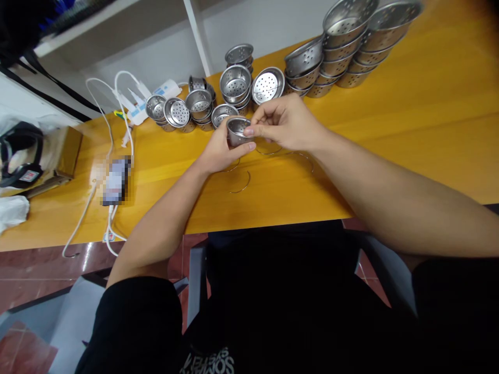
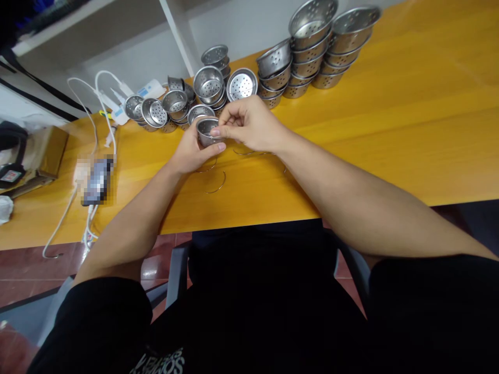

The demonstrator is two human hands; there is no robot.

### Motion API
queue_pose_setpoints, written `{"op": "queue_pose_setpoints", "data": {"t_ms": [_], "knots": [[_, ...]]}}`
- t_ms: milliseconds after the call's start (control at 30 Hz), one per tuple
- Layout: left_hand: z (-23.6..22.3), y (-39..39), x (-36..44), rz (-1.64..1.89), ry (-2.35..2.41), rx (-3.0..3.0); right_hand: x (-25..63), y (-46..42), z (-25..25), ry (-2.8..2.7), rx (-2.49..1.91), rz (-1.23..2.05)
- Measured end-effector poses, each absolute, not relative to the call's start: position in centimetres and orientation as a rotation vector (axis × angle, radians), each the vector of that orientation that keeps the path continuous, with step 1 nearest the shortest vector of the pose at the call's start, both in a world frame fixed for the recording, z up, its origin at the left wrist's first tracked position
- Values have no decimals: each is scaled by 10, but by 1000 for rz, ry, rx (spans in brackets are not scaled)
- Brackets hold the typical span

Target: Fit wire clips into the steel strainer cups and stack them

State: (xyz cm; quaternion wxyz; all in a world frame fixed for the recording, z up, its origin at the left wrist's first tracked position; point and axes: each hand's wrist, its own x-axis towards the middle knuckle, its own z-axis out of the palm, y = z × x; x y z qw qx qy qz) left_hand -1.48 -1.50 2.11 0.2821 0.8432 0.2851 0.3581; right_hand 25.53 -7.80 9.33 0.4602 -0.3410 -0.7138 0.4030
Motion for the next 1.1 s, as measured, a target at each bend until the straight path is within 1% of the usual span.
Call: {"op": "queue_pose_setpoints", "data": {"t_ms": [167,367,567,867,1100], "knots": [[20,-13,-16,980,755,2278,253,-82,91,-1738,-929,920],[13,-1,-18,1109,717,2316,257,-86,91,-1753,-998,720],[16,1,-21,1156,774,2383,265,-81,88,-1943,-828,499],[26,-3,-23,1216,508,2419,262,-75,69,-2066,-674,463],[36,-13,-23,1230,506,2404,261,-76,70,-2055,-675,439]]}}
